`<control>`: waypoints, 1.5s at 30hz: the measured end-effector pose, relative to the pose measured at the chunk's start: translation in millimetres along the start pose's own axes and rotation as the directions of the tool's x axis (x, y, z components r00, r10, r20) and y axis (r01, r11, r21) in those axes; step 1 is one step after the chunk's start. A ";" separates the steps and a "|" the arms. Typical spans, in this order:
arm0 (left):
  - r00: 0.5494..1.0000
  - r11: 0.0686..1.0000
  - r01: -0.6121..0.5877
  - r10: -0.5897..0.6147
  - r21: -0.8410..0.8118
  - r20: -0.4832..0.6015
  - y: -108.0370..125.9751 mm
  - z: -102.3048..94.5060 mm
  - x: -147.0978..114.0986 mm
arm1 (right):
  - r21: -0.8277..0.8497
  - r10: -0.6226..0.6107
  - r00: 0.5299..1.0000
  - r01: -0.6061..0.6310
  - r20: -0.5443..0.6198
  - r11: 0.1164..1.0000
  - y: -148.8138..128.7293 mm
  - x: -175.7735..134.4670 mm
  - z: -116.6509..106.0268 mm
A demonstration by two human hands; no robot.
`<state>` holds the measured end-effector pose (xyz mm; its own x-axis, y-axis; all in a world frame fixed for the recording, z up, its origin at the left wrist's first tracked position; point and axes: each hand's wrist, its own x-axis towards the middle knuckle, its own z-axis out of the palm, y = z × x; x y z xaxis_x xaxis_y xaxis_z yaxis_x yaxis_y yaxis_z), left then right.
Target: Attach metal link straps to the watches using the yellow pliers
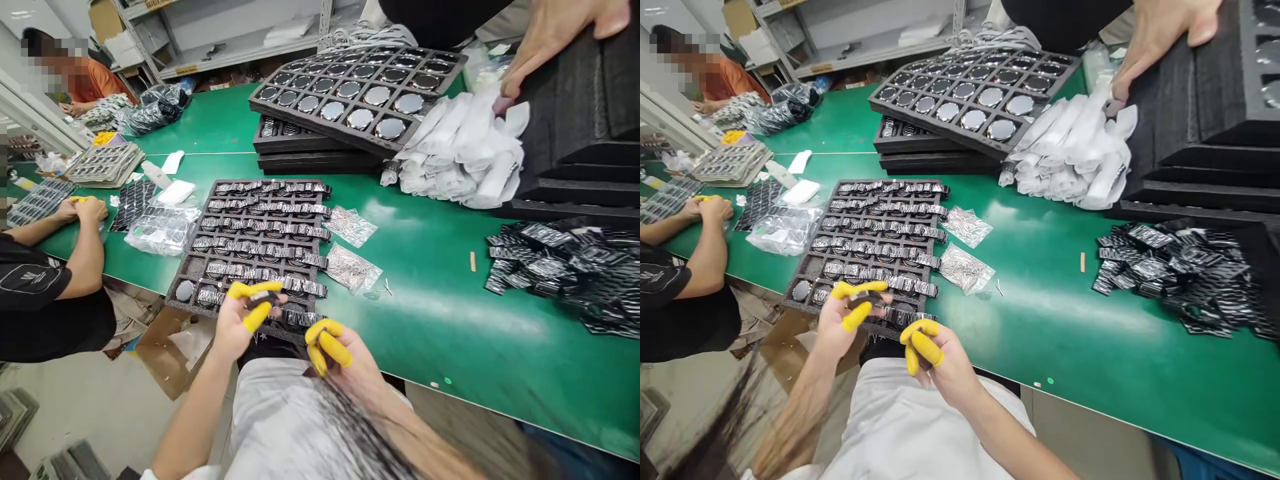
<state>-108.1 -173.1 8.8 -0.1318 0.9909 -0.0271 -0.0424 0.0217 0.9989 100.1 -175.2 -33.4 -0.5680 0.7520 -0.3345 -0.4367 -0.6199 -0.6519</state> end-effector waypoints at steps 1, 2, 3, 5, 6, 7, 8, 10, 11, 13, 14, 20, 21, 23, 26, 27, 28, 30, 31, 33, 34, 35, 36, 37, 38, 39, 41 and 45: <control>0.999 0.999 0.038 -0.038 -0.023 0.031 -6.3 10.3 -7.5 | -0.016 0.002 1.000 -0.002 0.015 1.000 1.1 2.4 2.2; 0.996 0.998 0.060 -0.060 0.013 0.065 -11.4 17.9 -14.2 | -0.032 0.004 0.999 -0.003 0.032 0.999 1.6 4.2 3.7; 0.992 0.993 0.053 -0.064 0.102 0.107 -15.0 22.9 -19.6 | -0.048 0.006 0.999 -0.004 0.048 0.999 1.7 5.3 4.7; 0.977 0.940 -0.077 0.005 0.332 0.211 -18.2 26.4 -25.9 | -0.086 0.026 0.997 -0.020 0.074 0.996 0.8 5.7 5.5; 0.959 0.886 -0.179 0.061 0.427 0.275 -18.4 25.9 -26.7 | -0.106 0.043 0.996 -0.034 0.078 0.994 0.1 5.4 5.4; 0.935 0.824 -0.282 0.123 0.492 0.331 -18.3 24.7 -26.2 | -0.128 0.062 0.995 -0.052 0.076 0.990 -0.7 5.0 5.0; 0.910 0.764 -0.369 0.180 0.529 0.374 -18.1 23.1 -24.9 | -0.148 0.080 0.994 -0.069 0.073 0.987 -1.4 4.6 4.4; 0.875 0.672 -0.462 0.242 0.578 0.419 -18.4 20.2 -21.5 | -0.178 0.106 0.992 -0.092 0.070 0.980 -2.5 4.1 2.9; 0.868 0.640 -0.480 0.246 0.600 0.432 -19.2 18.9 -20.0 | -0.187 0.112 0.991 -0.097 0.072 0.978 -3.0 4.1 2.1; 0.864 0.602 -0.490 0.241 0.631 0.442 -21.7 16.7 -18.5 | -0.194 0.107 0.991 -0.091 0.076 0.977 -4.0 4.4 1.0; 0.863 0.595 -0.493 0.238 0.635 0.447 -23.2 15.7 -18.5 | -0.195 0.100 0.992 -0.084 0.076 0.977 -4.5 4.6 0.7; 0.883 0.664 -0.444 0.209 0.601 0.421 -28.7 15.0 -24.3 | -0.168 0.076 0.994 -0.061 0.082 0.984 -0.3 5.3 -2.2; 0.887 0.672 -0.437 0.210 0.597 0.412 -28.8 15.9 -25.2 | -0.150 0.078 0.993 -0.064 0.087 0.987 2.5 5.5 -3.4; 0.886 0.673 -0.444 0.231 0.592 0.402 -28.0 17.5 -26.3 | -0.100 0.078 0.994 -0.070 0.077 0.993 9.0 5.8 -5.7; 0.865 0.650 -0.488 0.271 0.583 0.421 -23.7 18.2 -26.1 | -0.041 0.056 0.998 -0.055 0.022 0.998 17.1 5.2 -7.2; 0.854 0.650 -0.504 0.276 0.569 0.440 -21.3 17.9 -25.8 | -0.033 0.046 0.999 -0.046 0.005 0.998 18.5 4.7 -6.9; 0.845 0.666 -0.510 0.271 0.545 0.460 -18.7 17.7 -25.6 | -0.030 0.040 0.999 -0.040 -0.008 0.999 19.1 3.9 -6.1; 0.835 0.727 -0.495 0.247 0.477 0.491 -14.2 18.2 -26.0 | -0.025 0.034 0.999 -0.035 -0.020 0.999 18.6 2.5 -4.0; 0.837 0.757 -0.477 0.236 0.447 0.493 -13.0 19.0 -26.6 | -0.023 0.036 0.999 -0.037 -0.023 0.999 17.9 1.9 -2.8; 0.855 0.796 -0.438 0.227 0.417 0.466 -13.6 21.7 -28.5 | -0.016 0.039 0.999 -0.040 -0.020 0.999 16.4 1.1 -0.8; 0.866 0.807 -0.425 0.230 0.411 0.444 -15.4 23.4 -29.7 | -0.012 0.040 0.999 -0.040 -0.016 0.999 15.8 0.9 -0.1; 0.876 0.819 -0.408 0.227 0.404 0.425 -18.0 25.0 -31.0 | -0.009 0.039 0.999 -0.039 -0.015 0.999 15.1 0.7 0.4; 0.885 0.836 -0.386 0.218 0.390 0.410 -20.9 26.5 -32.3 | -0.008 0.037 0.999 -0.038 -0.013 0.999 14.5 0.5 0.8; 0.894 0.856 -0.361 0.205 0.370 0.399 -23.9 27.7 -33.4 | -0.010 0.037 0.999 -0.037 -0.011 0.999 13.8 0.1 1.2; 0.901 0.875 -0.337 0.194 0.347 0.387 -26.6 28.7 -34.4 | -0.015 0.037 0.999 -0.038 -0.009 0.999 12.8 -0.4 1.5; 0.908 0.891 -0.315 0.183 0.327 0.378 -28.9 29.3 -35.1 | -0.022 0.039 0.999 -0.039 -0.008 0.999 11.8 -1.0 1.8; 0.912 0.908 -0.291 0.169 0.301 0.374 -31.3 29.3 -35.9 | -0.037 0.045 0.999 -0.045 0.001 0.998 9.8 -2.2 2.4; 0.902 0.894 -0.320 0.186 0.313 0.390 -32.1 21.6 -35.7 | -0.049 0.058 0.998 -0.057 0.032 0.997 8.0 -2.3 4.6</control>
<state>-80.6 -206.3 -21.5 0.2595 0.9494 0.1767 0.3138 -0.2559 0.9143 94.6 -182.8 -34.6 -0.6146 0.7069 -0.3500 -0.3689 -0.6498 -0.6645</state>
